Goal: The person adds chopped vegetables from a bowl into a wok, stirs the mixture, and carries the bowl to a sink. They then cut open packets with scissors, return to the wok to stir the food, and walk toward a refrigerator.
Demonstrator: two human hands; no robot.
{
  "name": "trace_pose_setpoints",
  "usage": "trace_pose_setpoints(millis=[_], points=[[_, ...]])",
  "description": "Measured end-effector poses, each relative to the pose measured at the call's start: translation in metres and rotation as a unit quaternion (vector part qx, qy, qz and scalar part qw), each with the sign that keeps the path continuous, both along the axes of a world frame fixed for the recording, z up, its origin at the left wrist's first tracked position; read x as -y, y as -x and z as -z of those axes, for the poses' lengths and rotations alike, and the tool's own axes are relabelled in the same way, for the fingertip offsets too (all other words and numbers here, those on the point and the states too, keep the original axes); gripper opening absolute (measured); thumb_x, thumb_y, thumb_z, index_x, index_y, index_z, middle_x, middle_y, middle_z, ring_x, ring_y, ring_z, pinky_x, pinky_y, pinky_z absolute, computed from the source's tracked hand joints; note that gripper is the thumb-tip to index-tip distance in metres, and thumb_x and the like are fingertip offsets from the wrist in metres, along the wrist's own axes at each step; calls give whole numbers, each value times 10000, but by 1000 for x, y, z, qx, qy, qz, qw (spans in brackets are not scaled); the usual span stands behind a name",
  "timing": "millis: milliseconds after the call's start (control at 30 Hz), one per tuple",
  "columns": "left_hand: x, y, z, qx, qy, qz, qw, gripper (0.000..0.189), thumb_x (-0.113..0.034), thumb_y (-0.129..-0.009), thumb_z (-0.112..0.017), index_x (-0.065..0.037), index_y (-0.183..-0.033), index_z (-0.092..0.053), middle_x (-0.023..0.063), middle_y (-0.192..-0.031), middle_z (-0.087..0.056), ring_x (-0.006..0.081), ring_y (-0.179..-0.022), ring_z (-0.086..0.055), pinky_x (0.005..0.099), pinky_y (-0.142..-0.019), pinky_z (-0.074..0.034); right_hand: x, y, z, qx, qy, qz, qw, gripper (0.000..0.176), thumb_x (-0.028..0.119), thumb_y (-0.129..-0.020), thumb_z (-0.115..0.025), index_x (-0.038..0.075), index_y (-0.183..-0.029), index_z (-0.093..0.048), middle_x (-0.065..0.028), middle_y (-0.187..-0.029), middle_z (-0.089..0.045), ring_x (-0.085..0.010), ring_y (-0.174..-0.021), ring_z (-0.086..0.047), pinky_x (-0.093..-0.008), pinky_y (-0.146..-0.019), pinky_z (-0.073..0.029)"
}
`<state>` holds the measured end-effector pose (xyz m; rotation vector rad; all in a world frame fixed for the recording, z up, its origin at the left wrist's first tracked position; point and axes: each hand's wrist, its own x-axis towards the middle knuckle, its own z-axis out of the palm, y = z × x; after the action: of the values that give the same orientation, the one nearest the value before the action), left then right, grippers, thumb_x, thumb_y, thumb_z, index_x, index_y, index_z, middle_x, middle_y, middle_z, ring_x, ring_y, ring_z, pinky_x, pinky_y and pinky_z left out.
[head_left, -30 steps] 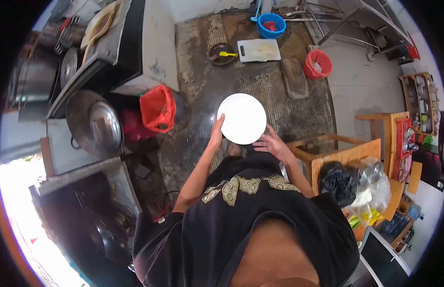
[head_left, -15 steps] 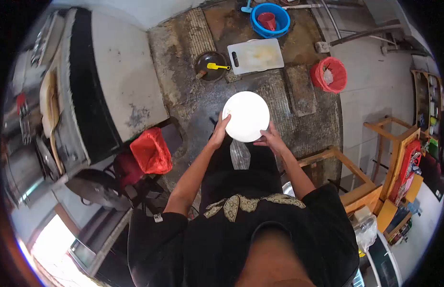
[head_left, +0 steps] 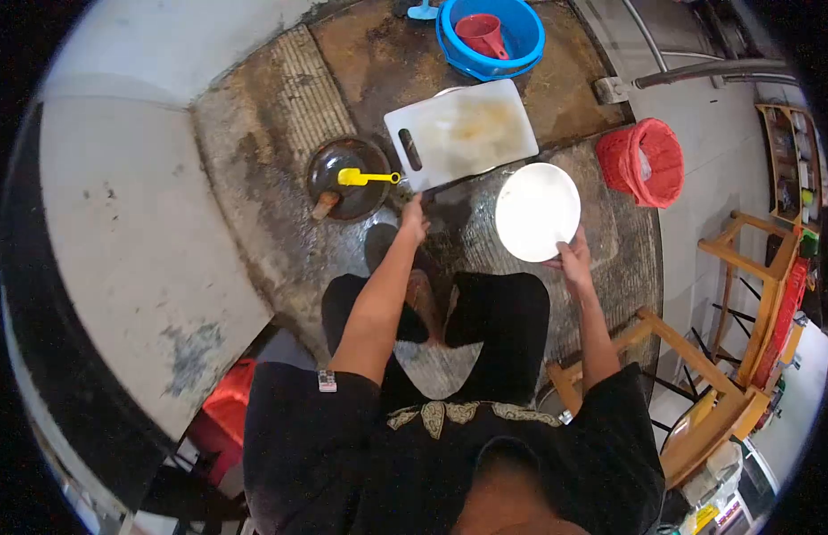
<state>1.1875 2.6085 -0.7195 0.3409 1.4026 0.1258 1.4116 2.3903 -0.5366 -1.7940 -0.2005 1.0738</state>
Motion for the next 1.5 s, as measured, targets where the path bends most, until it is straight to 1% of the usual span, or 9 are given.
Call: trace_pose_setpoints(millis=[133,267,367,500,633,867,1133,1300,1500], points=[[-3,-20,97,-52,-4,-207,977,577,-445,-878,-492,-165,-1352,-316,120,-1384,-306,301,-1186,-384,413,-960,-336,-1,-31,50,19,36,-16,999,564,0,-848,-432,72,-1362,-213,-192,-1184,-496,-282,-871,-632,-350,-586,-592],[8,-47,129,43,-92,-408,907,481,-302,-907,-509,-71,-1294,-340,96,-1277,-407,265,-1072,-474,444,-966,-370,0,-49,102,60,22,-52,997,516,39,-851,-458,38,-1333,-275,-177,-1082,-557,-273,-783,-646,-348,-566,-588],[11,-44,170,81,-79,-381,918,350,-241,-923,-491,-45,-1202,-412,124,-1151,-490,263,-932,-561,414,-858,-475,-4,-67,117,16,99,-107,989,504,77,-843,-473,31,-1316,-308,-190,-1037,-569,-268,-746,-647,-359,-555,-585],[8,-43,106,90,-162,-299,936,238,-223,-915,-510,-8,-1011,-480,93,-923,-560,222,-691,-615,349,-667,-557,-6,-85,135,-20,164,-179,970,523,90,-815,-483,12,-1306,-323,-217,-1051,-556,-292,-747,-642,-376,-553,-583],[-22,-45,40,116,-247,-231,934,212,-148,-911,-509,26,-1022,-464,118,-905,-554,239,-668,-636,348,-604,-573,-24,-87,127,-36,170,-232,957,536,83,-798,-486,7,-1304,-326,-217,-1066,-552,-326,-776,-637,-397,-570,-586],[-88,-52,-6,188,-273,-134,934,264,-76,-874,-503,158,-982,-444,239,-917,-573,299,-665,-641,383,-593,-583,-65,-72,185,-24,97,-207,973,500,74,-826,-474,-11,-1294,-320,-217,-1092,-545,-327,-804,-638,-408,-570,-586],[-109,-55,-13,187,-245,-102,946,252,-69,-868,-492,152,-986,-464,258,-927,-568,373,-722,-631,417,-647,-576,-156,-63,248,-37,-41,-47,997,490,32,-796,-492,-6,-1258,-333,-225,-1063,-536,-348,-794,-628,-432,-573,-595],[-104,-53,5,195,-235,-103,947,293,-91,-878,-480,149,-1043,-453,245,-980,-561,369,-777,-629,424,-691,-572,-214,-72,344,-26,17,11,999,496,33,-789,-489,11,-1261,-337,-219,-1014,-557,-378,-763,-627,-446,-548,-585],[-86,-43,16,141,-237,-86,957,312,-105,-884,-499,134,-1077,-449,248,-1002,-565,366,-806,-632,425,-714,-567,-207,-59,319,30,83,-67,994,459,168,-843,-508,-63,-1204,-343,-205,-823,-615,-302,-635,-638,-391,-517,-564]])
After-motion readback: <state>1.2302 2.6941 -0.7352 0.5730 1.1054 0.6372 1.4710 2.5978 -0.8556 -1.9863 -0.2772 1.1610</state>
